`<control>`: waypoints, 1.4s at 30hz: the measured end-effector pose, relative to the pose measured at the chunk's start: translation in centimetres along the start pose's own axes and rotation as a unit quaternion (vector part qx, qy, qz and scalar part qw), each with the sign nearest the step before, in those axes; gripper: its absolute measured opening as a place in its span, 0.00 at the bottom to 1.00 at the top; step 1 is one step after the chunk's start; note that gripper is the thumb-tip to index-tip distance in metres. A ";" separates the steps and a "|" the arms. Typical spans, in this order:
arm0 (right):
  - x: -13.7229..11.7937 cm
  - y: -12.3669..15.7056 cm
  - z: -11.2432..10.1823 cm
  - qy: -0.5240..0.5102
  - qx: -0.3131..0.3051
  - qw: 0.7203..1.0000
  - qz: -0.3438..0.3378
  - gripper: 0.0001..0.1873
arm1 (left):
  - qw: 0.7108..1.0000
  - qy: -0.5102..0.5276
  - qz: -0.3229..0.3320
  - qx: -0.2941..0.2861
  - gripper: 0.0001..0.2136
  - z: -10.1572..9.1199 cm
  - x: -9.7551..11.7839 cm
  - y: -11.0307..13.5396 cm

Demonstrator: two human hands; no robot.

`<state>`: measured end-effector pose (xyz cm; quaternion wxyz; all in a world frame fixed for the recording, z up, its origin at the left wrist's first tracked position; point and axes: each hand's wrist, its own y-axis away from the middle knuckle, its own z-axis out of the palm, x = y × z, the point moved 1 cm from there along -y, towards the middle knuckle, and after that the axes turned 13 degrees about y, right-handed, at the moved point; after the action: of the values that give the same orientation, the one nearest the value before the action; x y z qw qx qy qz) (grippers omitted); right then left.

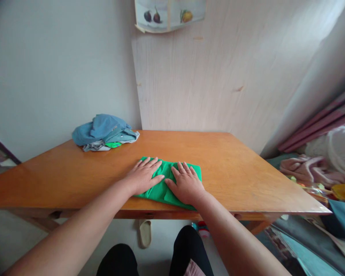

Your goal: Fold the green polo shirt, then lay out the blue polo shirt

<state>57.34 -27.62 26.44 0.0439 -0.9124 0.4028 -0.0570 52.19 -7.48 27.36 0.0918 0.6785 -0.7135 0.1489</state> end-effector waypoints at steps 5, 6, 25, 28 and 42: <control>1.6 -0.5 -0.5 -0.094 0.014 0.995 0.000 0.35 | 0.999 -0.027 0.004 0.022 0.35 -0.6 0.5 0.2; 2.2 -0.5 -0.8 -0.118 0.024 0.993 0.012 0.34 | 0.999 -0.024 0.003 0.029 0.35 -0.8 0.7 0.3; 0.4 2.8 0.2 -0.001 0.027 0.999 0.040 0.38 | 1.000 -0.007 -0.019 -0.003 0.42 1.2 2.4 1.6; 0.7 2.7 0.3 -0.011 0.036 0.998 0.041 0.38 | 1.000 -0.007 -0.023 -0.008 0.42 1.3 2.3 1.5; 6.0 6.4 -2.1 -0.160 0.118 0.968 0.155 0.23 | 0.996 0.093 -0.014 -0.004 0.38 -0.3 1.1 0.6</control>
<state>56.35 -36.41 28.13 0.2230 -0.8247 0.5174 0.0497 51.53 -8.35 27.94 0.1629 0.6709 -0.6932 0.2070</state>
